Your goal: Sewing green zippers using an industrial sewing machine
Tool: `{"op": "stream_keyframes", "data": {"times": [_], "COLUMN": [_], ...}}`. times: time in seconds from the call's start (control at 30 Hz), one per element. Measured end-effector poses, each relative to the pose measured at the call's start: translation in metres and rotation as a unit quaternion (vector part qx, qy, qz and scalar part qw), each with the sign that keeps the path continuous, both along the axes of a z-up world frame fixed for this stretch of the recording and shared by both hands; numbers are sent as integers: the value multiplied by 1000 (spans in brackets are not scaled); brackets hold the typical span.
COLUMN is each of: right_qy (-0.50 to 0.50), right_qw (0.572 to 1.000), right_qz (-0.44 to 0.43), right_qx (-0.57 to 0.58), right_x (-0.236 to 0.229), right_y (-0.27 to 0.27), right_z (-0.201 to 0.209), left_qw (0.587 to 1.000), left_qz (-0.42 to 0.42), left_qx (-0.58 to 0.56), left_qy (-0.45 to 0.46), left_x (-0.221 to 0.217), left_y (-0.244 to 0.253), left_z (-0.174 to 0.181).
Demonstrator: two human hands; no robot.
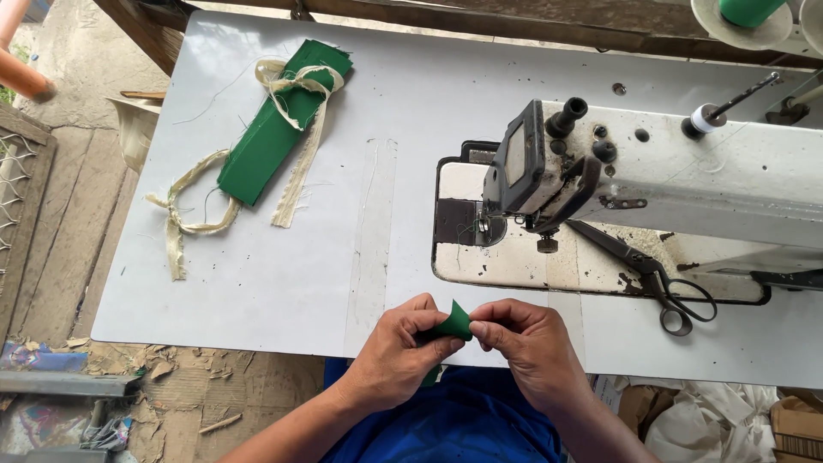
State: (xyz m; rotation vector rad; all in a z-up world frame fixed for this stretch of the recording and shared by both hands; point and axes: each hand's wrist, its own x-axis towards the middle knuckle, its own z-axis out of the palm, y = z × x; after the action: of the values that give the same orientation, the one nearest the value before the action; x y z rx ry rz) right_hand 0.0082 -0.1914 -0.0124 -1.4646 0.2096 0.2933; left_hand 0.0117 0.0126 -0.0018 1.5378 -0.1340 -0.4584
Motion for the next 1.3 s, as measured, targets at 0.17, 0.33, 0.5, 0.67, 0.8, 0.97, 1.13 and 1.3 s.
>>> {"op": "stream_keyframes", "data": {"times": [0.17,0.33,0.5,0.67,0.8,0.97,1.13,1.3], "right_qy": [11,-3,15,44,55,72,64,64], "right_qw": [998,997,997,995,991,986,984,982], "right_qz": [31,37,5,-58,-73,-67,-73,-78], "right_qx": [-61,-62,-79,74,95,134,150,157], "right_x": [-2,-2,4,12,21,26,26,25], "right_y": [0,-2,2,6,15,7,6,6], "right_z": [11,8,-1,-34,-19,-40,-43,-40], "left_qw": [998,995,987,978,989,986,983,981], "left_qz": [-9,-22,-62,-3,13,-25,-52,-63], "left_qx": [59,92,150,195,125,125,143,156], "left_qy": [9,14,5,71,83,104,105,100], "left_x": [5,9,21,38,49,59,64,69], "left_y": [-3,-5,-8,-10,-6,-7,-5,-7], "left_z": [11,20,21,32,34,35,41,42]}}
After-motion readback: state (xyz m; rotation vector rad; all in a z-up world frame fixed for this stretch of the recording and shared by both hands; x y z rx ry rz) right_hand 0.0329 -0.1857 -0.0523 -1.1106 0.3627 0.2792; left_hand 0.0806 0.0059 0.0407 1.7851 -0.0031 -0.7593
